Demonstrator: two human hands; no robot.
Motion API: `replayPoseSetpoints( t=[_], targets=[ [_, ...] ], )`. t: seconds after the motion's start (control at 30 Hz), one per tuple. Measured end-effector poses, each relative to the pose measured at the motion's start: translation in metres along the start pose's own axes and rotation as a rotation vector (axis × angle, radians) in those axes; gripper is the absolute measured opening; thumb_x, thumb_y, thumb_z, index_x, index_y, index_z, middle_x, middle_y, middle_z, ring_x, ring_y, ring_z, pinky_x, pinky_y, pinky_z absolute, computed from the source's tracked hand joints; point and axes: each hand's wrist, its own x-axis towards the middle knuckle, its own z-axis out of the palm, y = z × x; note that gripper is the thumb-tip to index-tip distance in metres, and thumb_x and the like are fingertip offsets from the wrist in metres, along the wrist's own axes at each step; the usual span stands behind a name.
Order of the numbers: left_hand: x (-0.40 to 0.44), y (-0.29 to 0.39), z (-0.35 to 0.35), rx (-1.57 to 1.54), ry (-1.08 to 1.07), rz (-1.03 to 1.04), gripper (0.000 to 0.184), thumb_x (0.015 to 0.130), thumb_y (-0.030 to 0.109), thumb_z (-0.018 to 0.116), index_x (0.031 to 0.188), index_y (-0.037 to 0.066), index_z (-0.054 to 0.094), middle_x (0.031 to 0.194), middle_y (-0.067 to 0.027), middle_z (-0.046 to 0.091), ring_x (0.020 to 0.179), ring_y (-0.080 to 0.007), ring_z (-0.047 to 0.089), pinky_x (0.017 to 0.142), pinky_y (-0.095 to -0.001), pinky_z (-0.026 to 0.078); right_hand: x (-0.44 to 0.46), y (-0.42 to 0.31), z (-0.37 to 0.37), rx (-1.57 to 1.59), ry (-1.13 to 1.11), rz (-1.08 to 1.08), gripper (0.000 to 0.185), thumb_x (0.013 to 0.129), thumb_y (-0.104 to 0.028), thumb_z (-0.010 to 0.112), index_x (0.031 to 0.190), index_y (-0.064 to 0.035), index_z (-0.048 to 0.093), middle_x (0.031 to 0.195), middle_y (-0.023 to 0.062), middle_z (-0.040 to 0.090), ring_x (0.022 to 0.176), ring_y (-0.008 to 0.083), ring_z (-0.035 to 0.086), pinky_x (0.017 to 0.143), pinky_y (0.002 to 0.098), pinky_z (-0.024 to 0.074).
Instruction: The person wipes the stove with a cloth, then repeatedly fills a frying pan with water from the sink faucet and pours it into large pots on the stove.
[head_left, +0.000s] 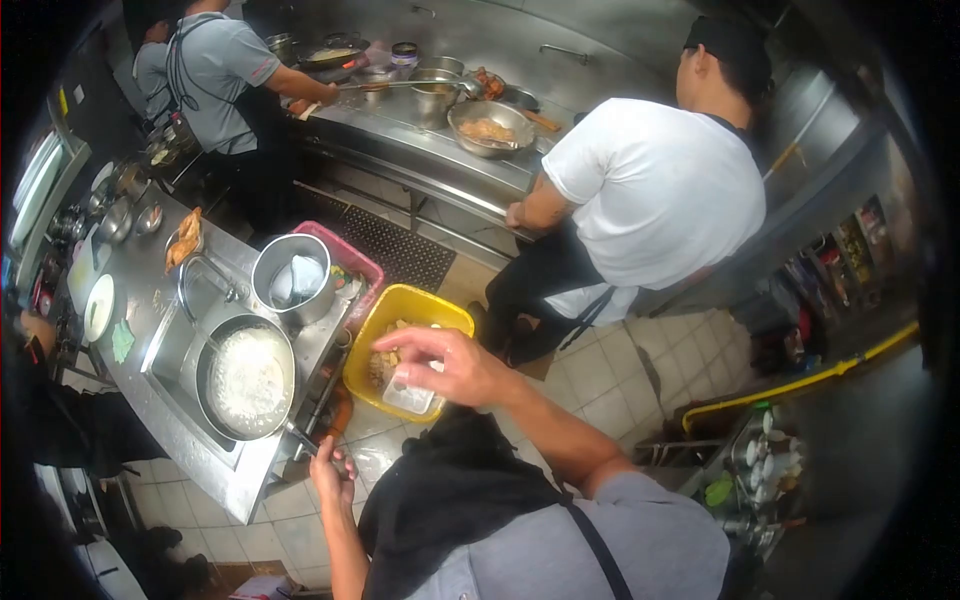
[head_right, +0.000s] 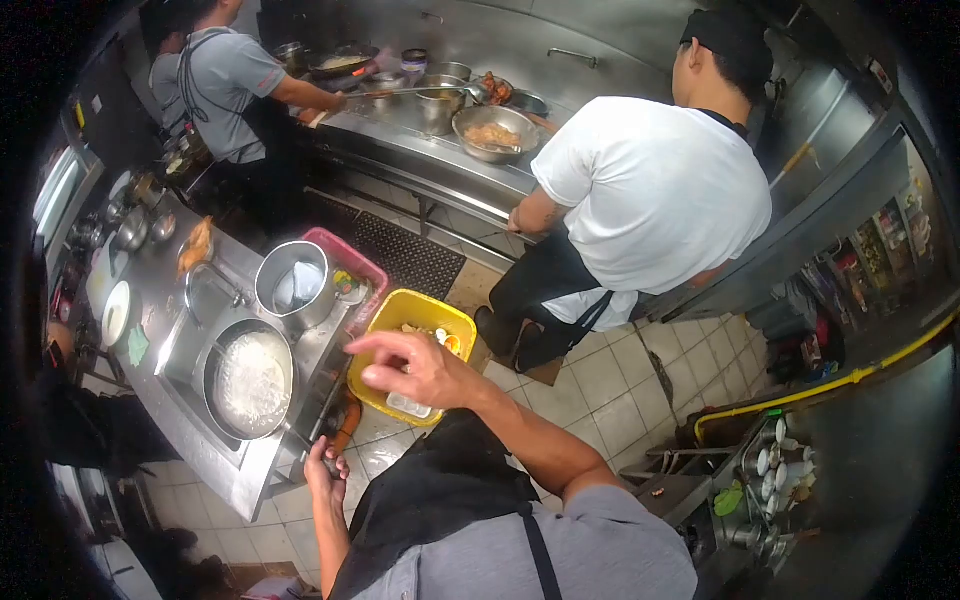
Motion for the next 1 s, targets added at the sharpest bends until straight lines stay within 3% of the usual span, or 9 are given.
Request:
replayPoseSetpoints(
  t=[0.13, 0.2, 0.23, 0.3, 0.4, 0.5, 0.63, 0.7, 1.0],
  targets=[
    [0.012, -0.003, -0.011, 0.073, -0.076, 0.083, 0.019, 0.087, 0.022, 0.061, 0.098, 0.015, 0.047, 0.063, 0.0014, 0.046, 0.046, -0.0141, 0.045, 0.036, -0.0252, 0.031, -0.001, -0.101, -0.005, 0.516, -0.537, -0.319, 0.043, 0.085, -0.017, 0.062, 0.125, -0.0023, 0.054, 0.071, -0.0020, 0.052, 0.061, 0.0063, 0.049, 0.058, 0.0226, 0.0400],
    [0.006, -0.001, -0.007, 0.177, -0.134, 0.165, 0.020, 0.087, 0.022, 0.061, 0.099, 0.014, 0.047, 0.063, 0.0014, 0.046, 0.046, -0.0139, 0.045, 0.036, -0.0252, 0.031, 0.003, -0.122, 0.008, 0.750, -0.726, -0.587, 0.041, 0.084, -0.023, 0.062, 0.118, -0.0005, 0.055, 0.071, -0.0022, 0.049, 0.059, 0.0068, 0.049, 0.052, 0.0225, 0.0359],
    [-0.009, 0.007, 0.006, 0.086, -0.050, 0.098, 0.020, 0.087, 0.022, 0.062, 0.098, 0.013, 0.048, 0.063, 0.0014, 0.046, 0.046, -0.0138, 0.045, 0.036, -0.0253, 0.030, 0.001, -0.135, 0.013, 0.753, -0.718, -0.587, 0.041, 0.084, -0.023, 0.062, 0.118, -0.0005, 0.055, 0.071, -0.0022, 0.049, 0.059, 0.0068, 0.049, 0.052, 0.0225, 0.0359],
    [-0.020, 0.011, 0.016, -0.005, 0.033, 0.036, 0.020, 0.087, 0.022, 0.062, 0.098, 0.013, 0.048, 0.063, 0.0014, 0.046, 0.046, -0.0137, 0.045, 0.036, -0.0253, 0.030, -0.003, -0.154, 0.021, 0.976, -0.858, -0.630, 0.035, 0.092, -0.019, 0.057, 0.122, -0.0002, 0.057, 0.109, 0.0133, 0.065, 0.089, 0.0226, 0.062, 0.066, 0.0287, 0.0461],
    [-0.021, 0.010, 0.014, -0.015, 0.056, 0.062, 0.021, 0.087, 0.023, 0.062, 0.099, 0.012, 0.048, 0.063, 0.0011, 0.046, 0.046, -0.0137, 0.045, 0.037, -0.0252, 0.030, 0.010, -0.149, 0.036, 0.904, -0.858, -0.818, 0.030, 0.089, -0.020, 0.061, 0.111, -0.0005, 0.063, 0.099, 0.0108, 0.068, 0.075, 0.0200, 0.062, 0.054, 0.0272, 0.0424],
    [-0.018, 0.008, 0.009, -0.022, 0.062, 0.044, 0.021, 0.088, 0.022, 0.062, 0.100, 0.012, 0.048, 0.064, 0.0006, 0.047, 0.046, -0.0138, 0.045, 0.036, -0.0252, 0.030, 0.008, -0.149, 0.039, 0.923, -0.848, -0.841, 0.029, 0.089, -0.021, 0.060, 0.109, 0.0001, 0.063, 0.099, 0.0122, 0.068, 0.073, 0.0188, 0.059, 0.055, 0.0279, 0.0422],
    [-0.021, 0.013, 0.013, -0.024, 0.055, 0.042, 0.020, 0.087, 0.022, 0.062, 0.098, 0.013, 0.048, 0.064, 0.0004, 0.046, 0.046, -0.0139, 0.045, 0.036, -0.0256, 0.030, 0.002, -0.152, 0.043, 1.061, -0.817, -0.837, 0.026, 0.088, -0.019, 0.061, 0.104, 0.0004, 0.065, 0.096, 0.0124, 0.067, 0.068, 0.0177, 0.056, 0.055, 0.0279, 0.0418],
    [-0.021, 0.012, 0.014, -0.019, 0.047, 0.039, 0.019, 0.087, 0.021, 0.062, 0.097, 0.013, 0.048, 0.064, 0.0004, 0.046, 0.046, -0.0141, 0.045, 0.036, -0.0259, 0.031, -0.008, -0.160, 0.037, 1.186, -0.811, -0.531, 0.020, 0.088, -0.016, 0.061, 0.098, -0.0002, 0.067, 0.091, 0.0109, 0.066, 0.068, 0.0178, 0.055, 0.056, 0.0281, 0.0416],
    [-0.014, 0.005, 0.018, -0.008, 0.071, 0.045, 0.020, 0.086, 0.020, 0.063, 0.097, 0.014, 0.046, 0.064, 0.0001, 0.045, 0.044, -0.0150, 0.045, 0.036, -0.0266, 0.031, 0.016, -0.164, 0.025, 0.906, -0.972, -0.750, 0.028, 0.084, -0.023, 0.058, 0.099, 0.0003, 0.058, 0.075, 0.0021, 0.051, 0.057, 0.0102, 0.049, 0.051, 0.0241, 0.0356]
  ],
)
